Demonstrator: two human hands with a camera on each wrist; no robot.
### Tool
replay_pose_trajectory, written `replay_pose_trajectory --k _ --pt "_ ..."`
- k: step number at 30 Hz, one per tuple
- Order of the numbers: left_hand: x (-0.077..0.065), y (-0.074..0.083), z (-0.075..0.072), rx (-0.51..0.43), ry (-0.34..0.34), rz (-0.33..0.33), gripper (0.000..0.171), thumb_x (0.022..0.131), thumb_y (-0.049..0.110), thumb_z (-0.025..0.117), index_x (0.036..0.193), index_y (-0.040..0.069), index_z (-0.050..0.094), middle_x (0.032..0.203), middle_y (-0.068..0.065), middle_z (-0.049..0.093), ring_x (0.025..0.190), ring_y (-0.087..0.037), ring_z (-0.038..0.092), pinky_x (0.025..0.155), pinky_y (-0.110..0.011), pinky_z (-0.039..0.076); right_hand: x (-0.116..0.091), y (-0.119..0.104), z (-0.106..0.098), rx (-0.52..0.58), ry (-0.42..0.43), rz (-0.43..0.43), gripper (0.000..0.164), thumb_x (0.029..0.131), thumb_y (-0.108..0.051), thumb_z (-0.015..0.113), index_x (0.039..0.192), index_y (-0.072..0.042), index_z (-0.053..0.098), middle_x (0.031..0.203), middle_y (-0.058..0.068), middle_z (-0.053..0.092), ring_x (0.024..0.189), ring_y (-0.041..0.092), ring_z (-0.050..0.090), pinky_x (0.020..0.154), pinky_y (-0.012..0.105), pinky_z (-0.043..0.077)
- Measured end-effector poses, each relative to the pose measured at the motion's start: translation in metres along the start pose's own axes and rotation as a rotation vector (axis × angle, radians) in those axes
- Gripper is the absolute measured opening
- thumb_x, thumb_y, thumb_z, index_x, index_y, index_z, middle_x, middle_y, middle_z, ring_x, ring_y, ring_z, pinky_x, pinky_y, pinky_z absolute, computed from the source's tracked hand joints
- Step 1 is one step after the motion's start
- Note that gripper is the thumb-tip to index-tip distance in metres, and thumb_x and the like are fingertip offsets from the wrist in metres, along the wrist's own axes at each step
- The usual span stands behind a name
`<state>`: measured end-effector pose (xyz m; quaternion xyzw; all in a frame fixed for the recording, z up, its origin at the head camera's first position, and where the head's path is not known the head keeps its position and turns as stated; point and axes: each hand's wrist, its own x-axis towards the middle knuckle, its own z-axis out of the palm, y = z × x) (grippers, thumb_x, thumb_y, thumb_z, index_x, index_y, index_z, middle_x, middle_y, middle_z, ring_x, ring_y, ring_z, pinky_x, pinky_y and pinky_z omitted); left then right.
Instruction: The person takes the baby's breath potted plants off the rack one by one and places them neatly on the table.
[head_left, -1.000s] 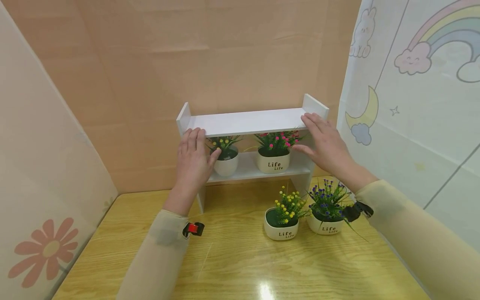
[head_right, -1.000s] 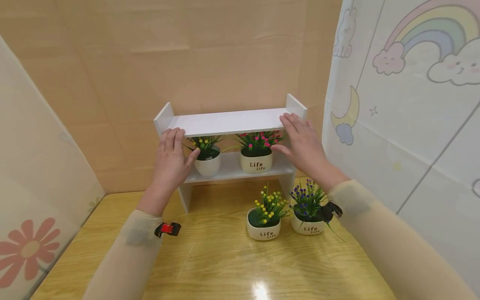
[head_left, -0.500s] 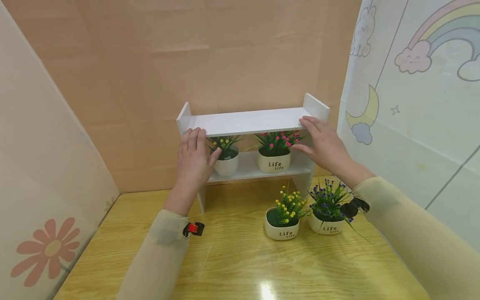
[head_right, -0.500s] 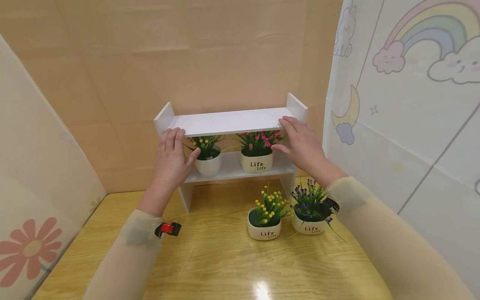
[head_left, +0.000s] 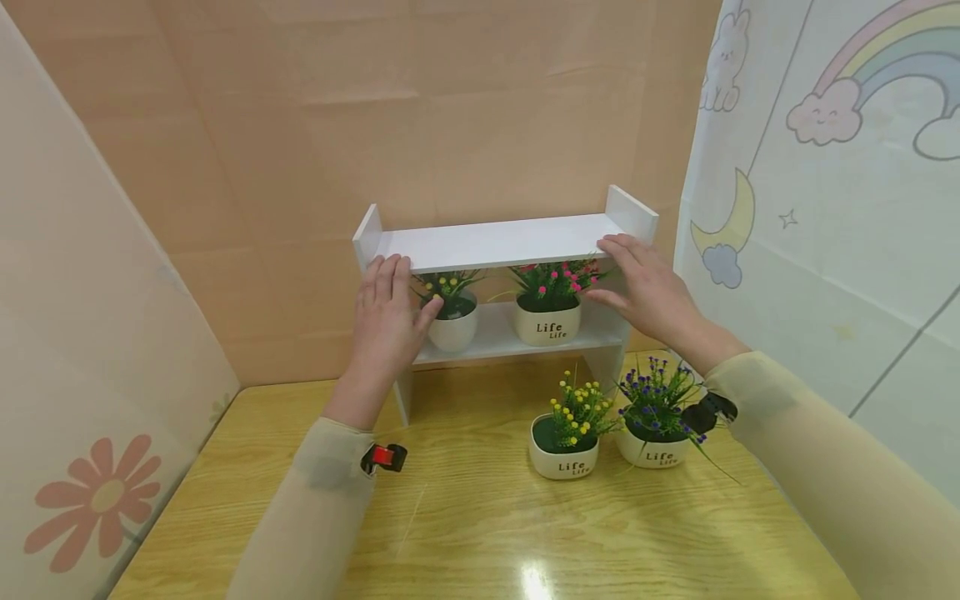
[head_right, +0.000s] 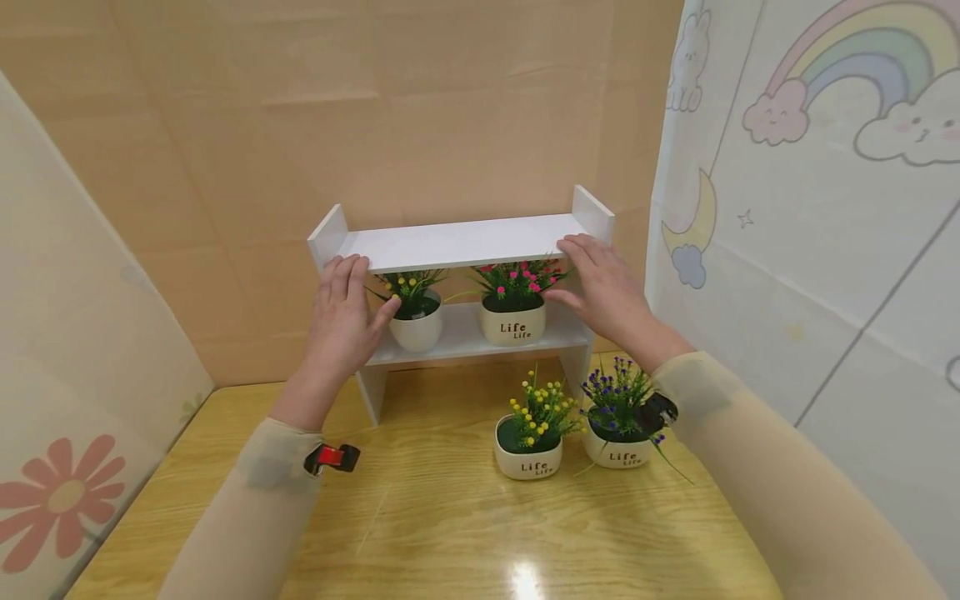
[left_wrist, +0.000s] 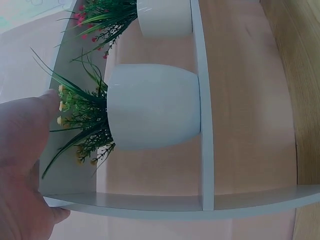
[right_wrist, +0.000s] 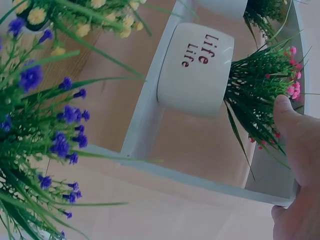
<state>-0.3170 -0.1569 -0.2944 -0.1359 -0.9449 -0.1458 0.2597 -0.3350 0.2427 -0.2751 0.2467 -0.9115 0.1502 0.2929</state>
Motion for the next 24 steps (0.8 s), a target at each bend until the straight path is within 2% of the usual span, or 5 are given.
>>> replay_pose_trajectory --k 4,10,16,19,24 --pt "-0.001 0.001 -0.003 -0.036 0.012 -0.006 0.09 0.111 0.049 0.065 0.173 0.001 0.021 0.18 -0.018 0.017 0.17 -0.036 0.0 0.136 -0.053 0.006 -0.001 0.003 0.001 0.011 0.005 -0.015 0.08 0.097 -0.025 0.089 0.161 0.0 0.047 0.163 0.026 0.048 0.152 0.049 0.041 0.121 0.07 0.037" --pt "-0.008 0.002 -0.003 -0.127 0.104 0.039 0.097 0.103 0.041 0.081 0.173 0.002 0.026 0.183 -0.014 0.017 0.17 -0.033 0.002 0.134 -0.062 0.013 -0.002 0.007 0.002 0.028 0.013 -0.038 0.08 0.097 -0.022 0.088 0.161 0.001 0.046 0.163 0.026 0.047 0.153 0.048 0.04 0.125 0.067 0.034" --pt "-0.017 0.004 0.0 -0.157 0.157 0.064 0.104 0.099 0.04 0.086 0.174 0.004 0.023 0.184 -0.012 0.011 0.17 -0.031 -0.001 0.132 -0.07 0.013 -0.002 0.009 0.005 0.024 -0.003 -0.029 0.081 0.097 -0.022 0.089 0.161 0.002 0.045 0.165 0.026 0.045 0.155 0.047 0.037 0.126 0.066 0.033" --pt "-0.021 0.004 0.004 -0.168 0.194 0.077 0.106 0.098 0.037 0.088 0.174 0.004 0.022 0.184 -0.014 0.011 0.17 -0.033 0.0 0.132 -0.07 0.012 -0.002 0.01 0.006 0.02 -0.002 -0.031 0.08 0.097 -0.022 0.089 0.16 0.002 0.046 0.165 0.026 0.044 0.155 0.047 0.037 0.126 0.066 0.033" --pt "-0.028 0.005 0.01 -0.185 0.258 0.085 0.112 0.094 0.036 0.092 0.173 0.001 0.021 0.183 -0.017 0.013 0.17 -0.036 0.003 0.135 -0.062 0.009 -0.002 0.01 0.007 0.024 0.006 -0.039 0.081 0.097 -0.021 0.089 0.16 0.003 0.045 0.165 0.026 0.044 0.155 0.047 0.037 0.127 0.065 0.032"
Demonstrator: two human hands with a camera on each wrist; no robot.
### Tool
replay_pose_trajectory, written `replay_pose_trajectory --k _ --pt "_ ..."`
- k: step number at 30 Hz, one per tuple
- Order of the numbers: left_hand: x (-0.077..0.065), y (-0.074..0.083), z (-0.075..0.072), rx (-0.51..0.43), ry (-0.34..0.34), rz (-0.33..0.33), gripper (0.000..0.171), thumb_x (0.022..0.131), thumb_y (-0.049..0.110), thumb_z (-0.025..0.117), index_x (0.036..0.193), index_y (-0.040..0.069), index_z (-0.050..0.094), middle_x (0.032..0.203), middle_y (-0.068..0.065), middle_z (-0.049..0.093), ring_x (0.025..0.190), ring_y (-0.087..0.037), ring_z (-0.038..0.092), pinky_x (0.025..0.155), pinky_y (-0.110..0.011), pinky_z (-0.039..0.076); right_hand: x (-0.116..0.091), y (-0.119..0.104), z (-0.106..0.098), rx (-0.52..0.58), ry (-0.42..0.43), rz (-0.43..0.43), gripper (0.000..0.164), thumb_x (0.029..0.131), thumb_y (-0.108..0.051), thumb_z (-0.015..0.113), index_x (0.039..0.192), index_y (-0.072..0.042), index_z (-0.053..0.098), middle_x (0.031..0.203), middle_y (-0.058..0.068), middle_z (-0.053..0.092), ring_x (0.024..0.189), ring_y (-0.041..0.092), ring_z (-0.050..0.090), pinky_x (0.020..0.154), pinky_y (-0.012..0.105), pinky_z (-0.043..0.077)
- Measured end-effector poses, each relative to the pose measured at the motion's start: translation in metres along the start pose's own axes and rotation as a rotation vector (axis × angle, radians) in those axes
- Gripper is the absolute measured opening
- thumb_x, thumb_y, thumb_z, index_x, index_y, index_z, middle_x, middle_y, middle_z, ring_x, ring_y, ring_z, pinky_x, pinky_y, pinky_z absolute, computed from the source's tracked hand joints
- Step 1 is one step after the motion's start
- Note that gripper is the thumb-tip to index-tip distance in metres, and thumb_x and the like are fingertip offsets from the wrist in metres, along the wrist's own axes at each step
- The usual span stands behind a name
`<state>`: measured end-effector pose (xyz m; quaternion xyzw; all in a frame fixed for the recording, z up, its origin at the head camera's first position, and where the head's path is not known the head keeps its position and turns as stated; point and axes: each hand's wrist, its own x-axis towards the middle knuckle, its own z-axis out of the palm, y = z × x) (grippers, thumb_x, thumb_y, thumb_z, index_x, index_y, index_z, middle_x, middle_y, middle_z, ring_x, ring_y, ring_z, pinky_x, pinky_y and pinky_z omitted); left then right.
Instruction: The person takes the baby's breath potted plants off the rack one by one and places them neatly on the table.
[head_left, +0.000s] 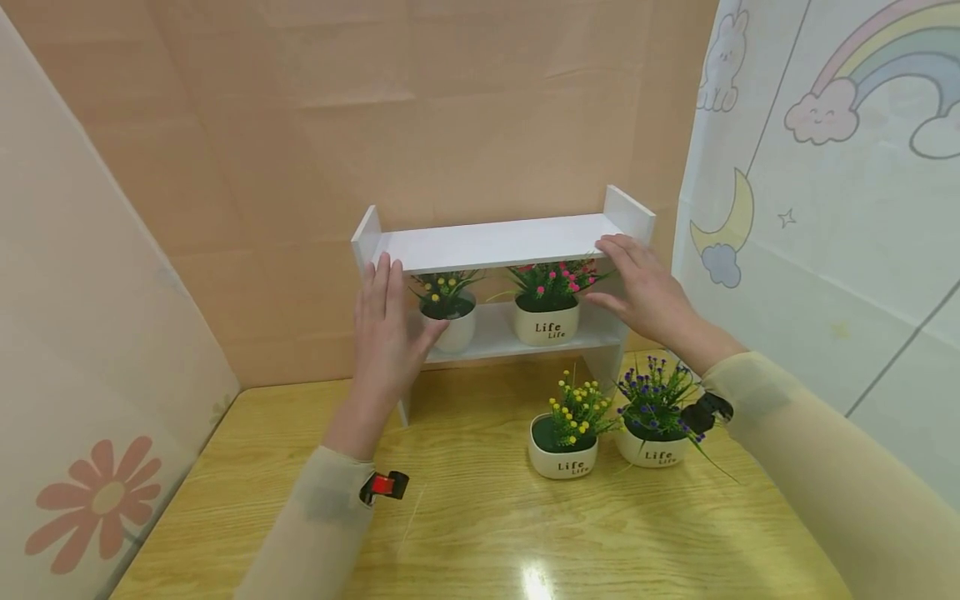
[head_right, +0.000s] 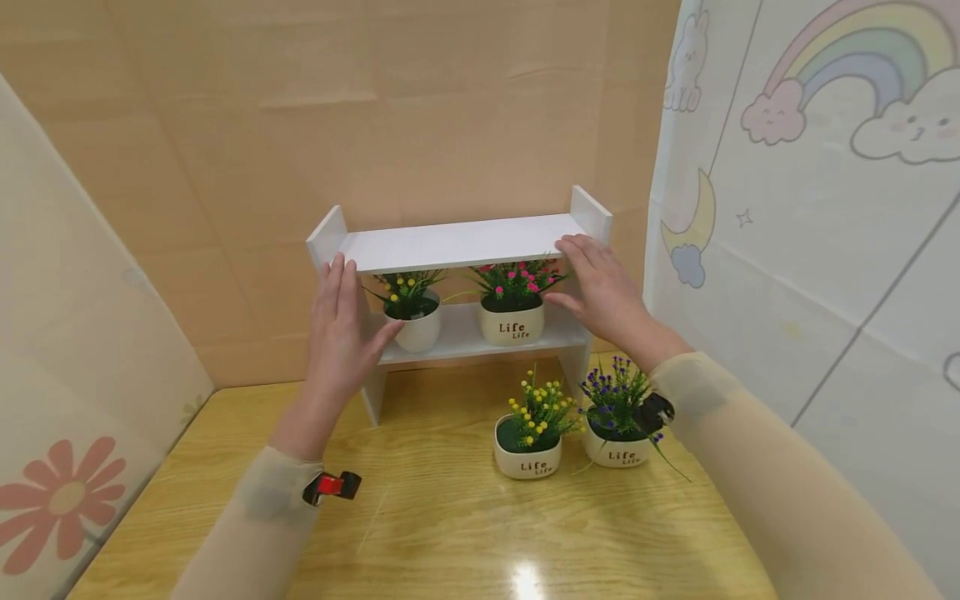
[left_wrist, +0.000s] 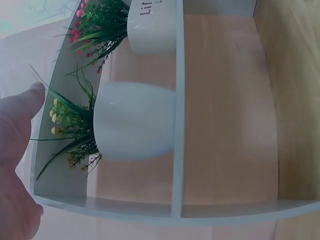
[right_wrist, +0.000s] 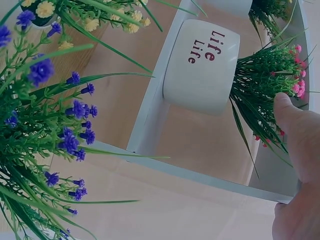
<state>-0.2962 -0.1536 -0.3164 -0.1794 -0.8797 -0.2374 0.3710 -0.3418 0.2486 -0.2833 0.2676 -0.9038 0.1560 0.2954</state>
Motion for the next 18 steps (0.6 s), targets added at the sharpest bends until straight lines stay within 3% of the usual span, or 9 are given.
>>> replay_pose_trajectory --k 10,18 --pt "-0.024 0.002 0.015 -0.067 0.1 0.014 0.121 0.09 0.034 0.095 0.175 0.001 0.015 0.182 -0.019 0.013 0.17 -0.037 0.005 0.135 -0.057 0.015 0.001 -0.002 0.0 -0.002 -0.01 0.021 0.083 0.096 -0.022 0.09 0.161 0.002 0.044 0.165 0.026 0.043 0.156 0.047 0.034 0.128 0.064 0.03" --pt "-0.04 0.005 0.031 -0.164 0.118 -0.051 0.122 0.089 0.026 0.097 0.175 0.003 0.014 0.183 -0.018 0.012 0.169 -0.041 0.01 0.132 -0.061 0.023 0.001 -0.001 0.003 -0.013 -0.001 0.012 0.085 0.095 -0.021 0.091 0.161 0.004 0.044 0.165 0.027 0.043 0.156 0.048 0.035 0.129 0.063 0.029"
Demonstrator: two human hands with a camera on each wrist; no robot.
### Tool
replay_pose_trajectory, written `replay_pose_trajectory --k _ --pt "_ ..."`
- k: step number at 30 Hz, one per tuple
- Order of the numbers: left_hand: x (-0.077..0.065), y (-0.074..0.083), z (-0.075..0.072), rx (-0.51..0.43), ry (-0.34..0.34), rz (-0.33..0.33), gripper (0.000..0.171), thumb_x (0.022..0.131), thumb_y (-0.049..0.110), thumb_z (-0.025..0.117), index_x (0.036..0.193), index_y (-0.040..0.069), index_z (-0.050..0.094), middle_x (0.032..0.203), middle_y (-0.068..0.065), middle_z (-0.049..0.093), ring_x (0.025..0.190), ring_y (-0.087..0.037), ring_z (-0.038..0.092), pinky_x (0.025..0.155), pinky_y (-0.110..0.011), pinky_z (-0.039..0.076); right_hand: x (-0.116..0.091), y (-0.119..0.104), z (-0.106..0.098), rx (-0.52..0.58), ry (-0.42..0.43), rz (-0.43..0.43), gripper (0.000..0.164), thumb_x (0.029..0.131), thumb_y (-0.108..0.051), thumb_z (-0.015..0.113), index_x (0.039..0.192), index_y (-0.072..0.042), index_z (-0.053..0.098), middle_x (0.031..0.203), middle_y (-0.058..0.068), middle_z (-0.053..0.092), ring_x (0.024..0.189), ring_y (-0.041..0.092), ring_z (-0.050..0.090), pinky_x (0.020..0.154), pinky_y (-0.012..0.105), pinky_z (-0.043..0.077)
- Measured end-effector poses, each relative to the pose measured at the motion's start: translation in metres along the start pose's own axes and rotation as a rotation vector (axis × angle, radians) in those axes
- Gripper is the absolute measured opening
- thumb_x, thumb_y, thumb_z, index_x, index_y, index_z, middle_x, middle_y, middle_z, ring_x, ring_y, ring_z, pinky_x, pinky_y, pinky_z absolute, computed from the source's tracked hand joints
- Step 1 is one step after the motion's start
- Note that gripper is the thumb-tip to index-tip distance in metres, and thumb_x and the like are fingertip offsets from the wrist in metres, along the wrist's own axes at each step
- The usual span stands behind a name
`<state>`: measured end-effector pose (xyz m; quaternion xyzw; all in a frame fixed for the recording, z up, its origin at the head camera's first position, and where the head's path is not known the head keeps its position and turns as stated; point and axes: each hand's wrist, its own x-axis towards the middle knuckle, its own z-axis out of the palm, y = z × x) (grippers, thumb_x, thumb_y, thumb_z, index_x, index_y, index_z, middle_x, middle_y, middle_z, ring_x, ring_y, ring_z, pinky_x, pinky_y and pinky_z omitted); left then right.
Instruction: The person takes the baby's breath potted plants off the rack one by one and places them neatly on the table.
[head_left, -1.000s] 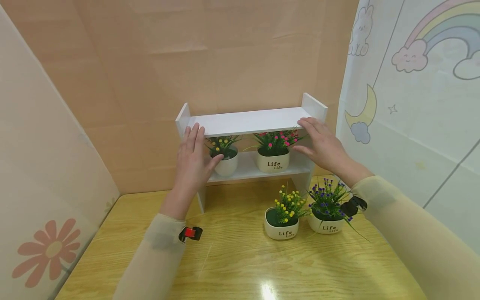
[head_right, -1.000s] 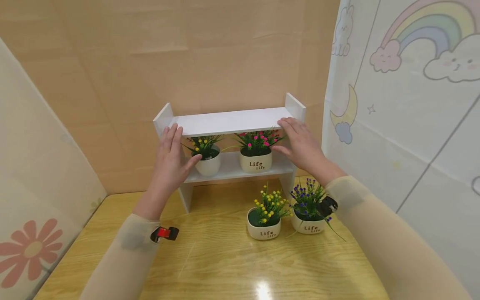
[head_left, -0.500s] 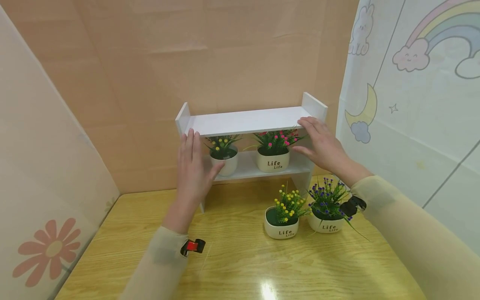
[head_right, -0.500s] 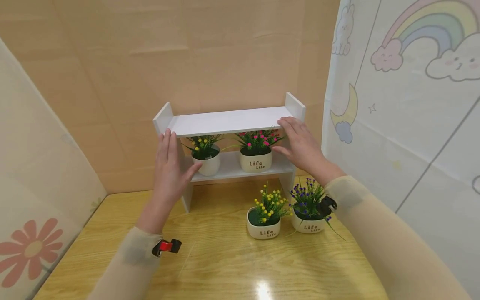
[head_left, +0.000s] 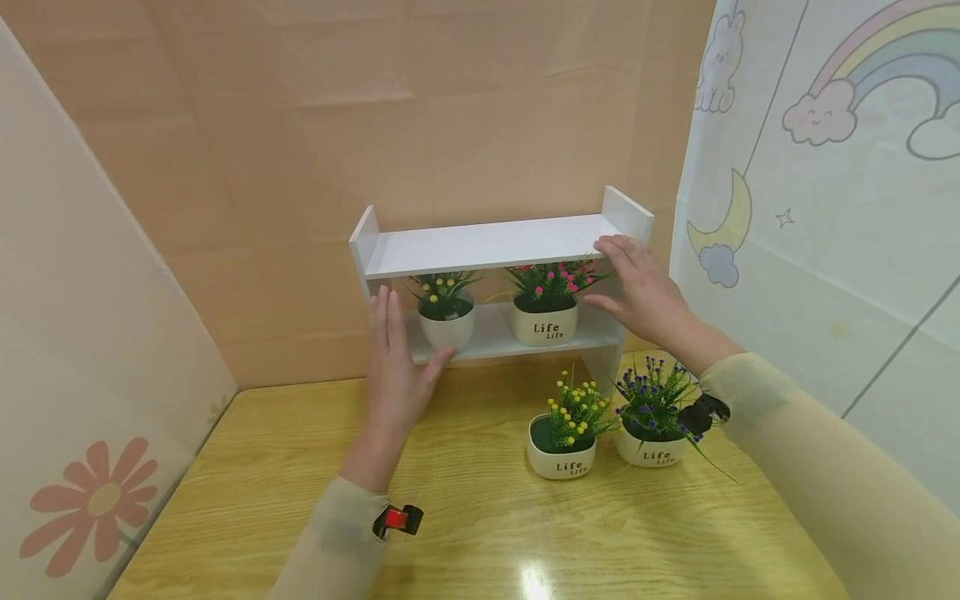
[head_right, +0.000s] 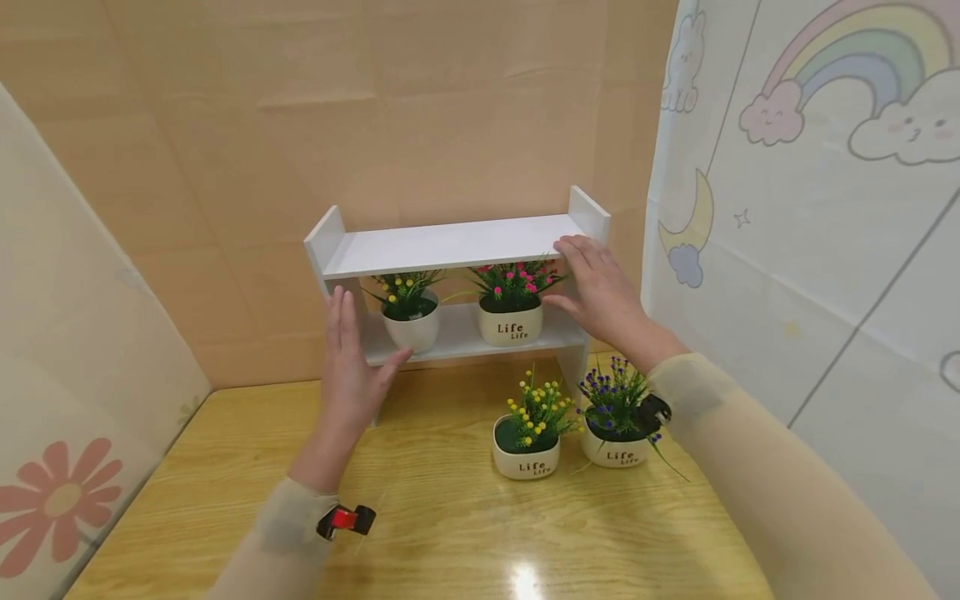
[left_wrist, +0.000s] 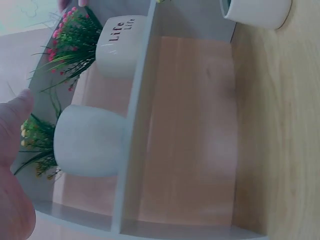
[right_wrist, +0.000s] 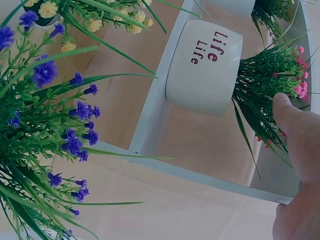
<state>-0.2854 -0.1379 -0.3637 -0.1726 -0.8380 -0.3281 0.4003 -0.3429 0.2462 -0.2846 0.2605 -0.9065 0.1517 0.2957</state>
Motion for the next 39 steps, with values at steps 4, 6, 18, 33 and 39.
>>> replay_pose_trajectory --k 4,6,18,33,39 --pt "-0.009 0.001 0.005 -0.022 -0.043 -0.051 0.125 0.09 0.026 0.096 0.177 0.007 0.008 0.184 -0.016 0.007 0.169 -0.038 0.007 0.129 -0.063 0.028 -0.001 0.0 0.0 0.004 0.009 -0.009 0.084 0.094 -0.02 0.091 0.16 0.004 0.045 0.164 0.027 0.044 0.156 0.048 0.035 0.129 0.063 0.029" --pt "-0.012 0.001 0.007 -0.029 -0.066 -0.077 0.125 0.091 0.027 0.095 0.177 0.009 0.005 0.184 -0.015 0.005 0.17 -0.035 0.005 0.128 -0.063 0.03 -0.001 0.0 0.0 0.006 0.012 -0.011 0.084 0.094 -0.02 0.091 0.16 0.004 0.045 0.164 0.027 0.044 0.155 0.047 0.035 0.129 0.063 0.03" --pt "-0.012 0.0 0.019 -0.072 -0.11 -0.216 0.123 0.093 0.034 0.092 0.176 0.002 0.008 0.183 -0.02 0.007 0.169 -0.036 0.007 0.132 -0.06 0.023 -0.001 -0.001 0.001 -0.006 0.009 -0.015 0.087 0.093 -0.021 0.092 0.161 0.004 0.043 0.165 0.027 0.043 0.156 0.047 0.035 0.131 0.06 0.027" --pt "0.013 -0.004 0.034 -0.148 -0.129 -0.398 0.123 0.095 0.045 0.089 0.175 0.001 0.008 0.182 -0.021 0.01 0.166 -0.039 0.02 0.13 -0.054 0.032 -0.002 -0.003 0.001 -0.011 0.015 -0.017 0.091 0.092 -0.024 0.094 0.161 0.005 0.043 0.164 0.027 0.043 0.156 0.048 0.035 0.131 0.059 0.026" --pt "0.022 -0.004 0.039 -0.154 -0.123 -0.435 0.121 0.094 0.046 0.089 0.175 0.0 0.012 0.18 -0.022 0.015 0.166 -0.037 0.023 0.13 -0.052 0.032 -0.002 -0.002 0.0 -0.009 0.011 -0.012 0.092 0.091 -0.024 0.094 0.162 0.004 0.042 0.165 0.027 0.043 0.156 0.047 0.034 0.131 0.059 0.026"
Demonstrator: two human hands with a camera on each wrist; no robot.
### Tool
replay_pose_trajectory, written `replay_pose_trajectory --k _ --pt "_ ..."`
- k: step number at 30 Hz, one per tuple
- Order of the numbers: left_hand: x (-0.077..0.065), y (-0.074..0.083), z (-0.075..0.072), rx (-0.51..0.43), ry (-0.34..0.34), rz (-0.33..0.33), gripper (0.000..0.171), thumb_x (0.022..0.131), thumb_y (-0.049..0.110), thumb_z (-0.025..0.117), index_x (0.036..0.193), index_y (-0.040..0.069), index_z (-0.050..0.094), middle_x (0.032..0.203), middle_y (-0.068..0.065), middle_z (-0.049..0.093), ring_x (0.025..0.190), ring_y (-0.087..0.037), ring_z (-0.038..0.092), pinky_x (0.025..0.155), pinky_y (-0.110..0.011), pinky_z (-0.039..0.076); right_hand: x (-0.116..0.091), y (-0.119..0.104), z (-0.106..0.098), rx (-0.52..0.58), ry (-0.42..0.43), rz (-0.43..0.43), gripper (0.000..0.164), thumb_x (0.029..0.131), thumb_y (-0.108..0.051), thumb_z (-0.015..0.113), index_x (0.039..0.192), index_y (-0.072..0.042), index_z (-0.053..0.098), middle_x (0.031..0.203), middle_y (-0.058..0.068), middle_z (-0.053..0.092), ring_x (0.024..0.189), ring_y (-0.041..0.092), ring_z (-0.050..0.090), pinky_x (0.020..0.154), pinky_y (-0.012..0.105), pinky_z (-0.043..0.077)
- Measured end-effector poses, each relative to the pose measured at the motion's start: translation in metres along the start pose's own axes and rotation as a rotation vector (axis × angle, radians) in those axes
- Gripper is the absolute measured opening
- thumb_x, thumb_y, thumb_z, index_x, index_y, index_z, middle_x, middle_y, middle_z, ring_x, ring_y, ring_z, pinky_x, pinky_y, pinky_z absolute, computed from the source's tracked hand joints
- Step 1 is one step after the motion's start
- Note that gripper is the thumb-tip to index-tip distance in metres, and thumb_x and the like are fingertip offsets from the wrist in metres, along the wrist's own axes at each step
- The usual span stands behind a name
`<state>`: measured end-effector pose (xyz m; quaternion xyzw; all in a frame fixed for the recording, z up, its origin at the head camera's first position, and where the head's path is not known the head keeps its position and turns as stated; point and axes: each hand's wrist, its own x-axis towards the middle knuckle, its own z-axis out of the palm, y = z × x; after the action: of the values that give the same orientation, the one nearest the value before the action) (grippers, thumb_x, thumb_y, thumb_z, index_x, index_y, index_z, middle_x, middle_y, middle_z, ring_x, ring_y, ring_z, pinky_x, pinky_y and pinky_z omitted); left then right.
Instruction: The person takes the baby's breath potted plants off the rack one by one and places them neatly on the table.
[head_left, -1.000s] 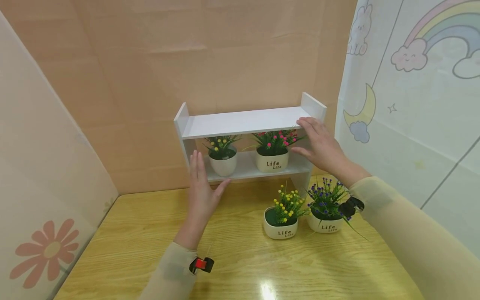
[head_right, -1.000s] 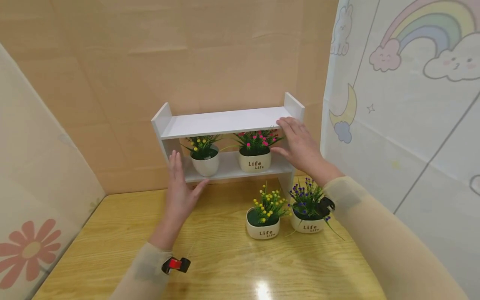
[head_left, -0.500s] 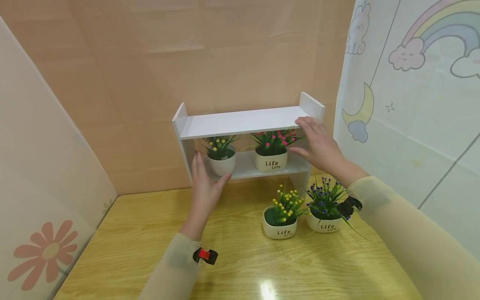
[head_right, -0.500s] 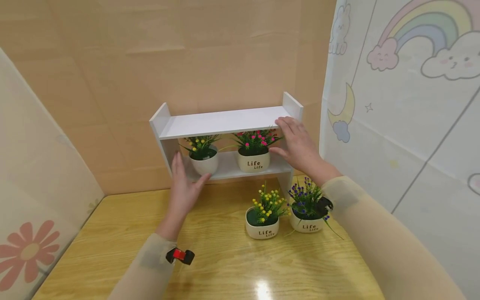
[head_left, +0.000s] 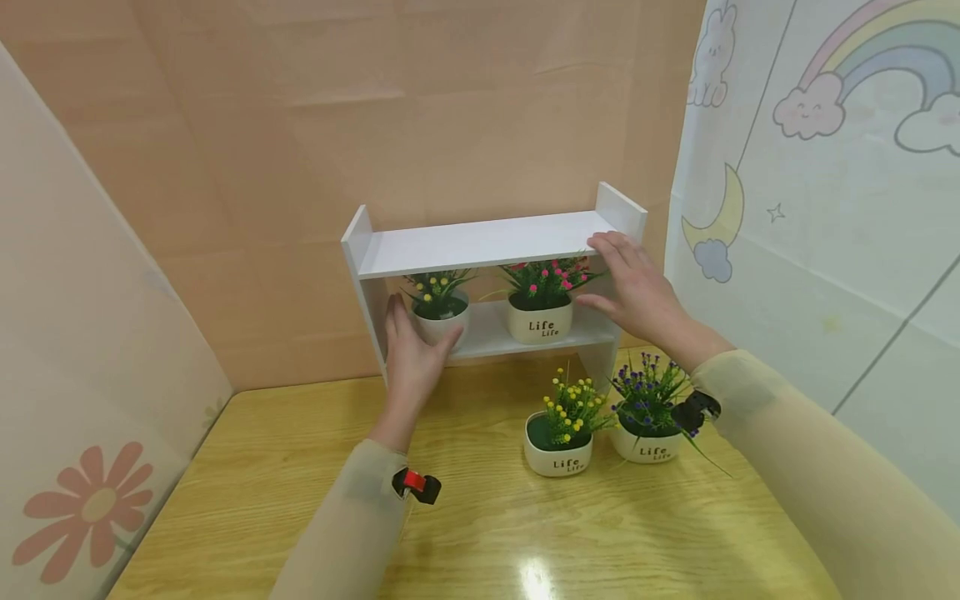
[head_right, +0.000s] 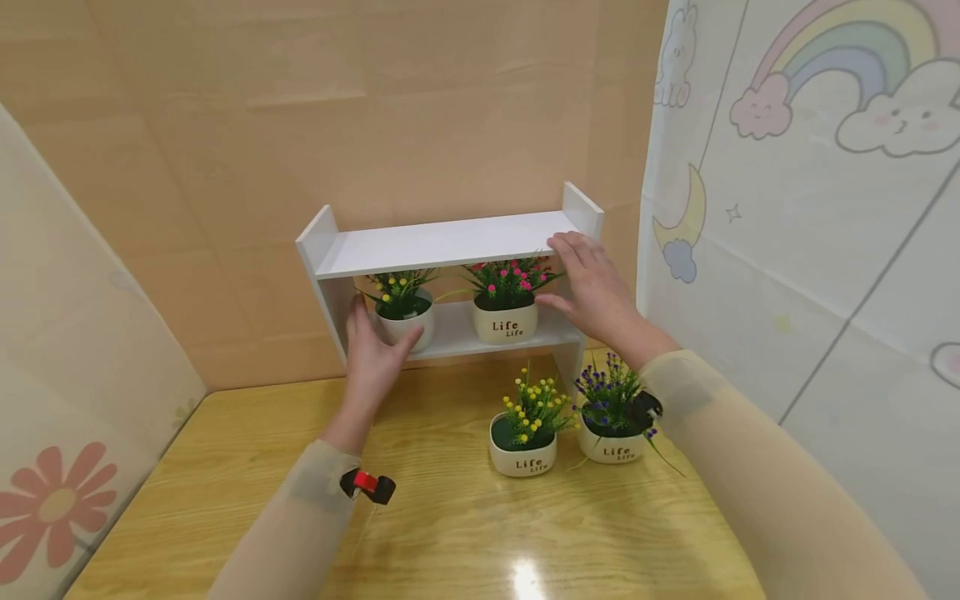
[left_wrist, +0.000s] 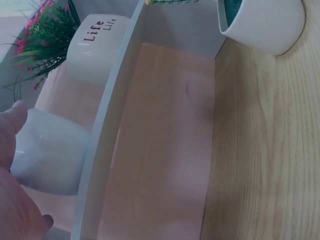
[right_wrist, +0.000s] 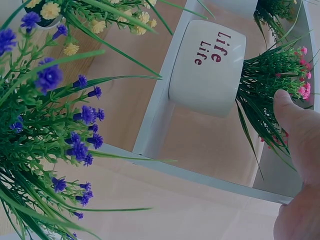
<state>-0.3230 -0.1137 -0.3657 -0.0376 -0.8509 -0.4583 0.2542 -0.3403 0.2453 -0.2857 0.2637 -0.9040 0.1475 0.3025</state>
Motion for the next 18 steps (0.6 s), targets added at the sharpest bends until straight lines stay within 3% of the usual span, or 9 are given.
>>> replay_pose_trajectory --k 18 --pt "0.021 0.001 0.012 -0.1 -0.023 -0.07 0.116 0.093 0.042 0.09 0.174 0.0 0.018 0.175 -0.027 0.025 0.16 -0.042 0.033 0.129 -0.054 0.034 0.001 0.001 0.003 -0.008 0.004 -0.007 0.094 0.09 -0.024 0.095 0.162 0.004 0.041 0.165 0.026 0.042 0.157 0.047 0.033 0.132 0.059 0.025"
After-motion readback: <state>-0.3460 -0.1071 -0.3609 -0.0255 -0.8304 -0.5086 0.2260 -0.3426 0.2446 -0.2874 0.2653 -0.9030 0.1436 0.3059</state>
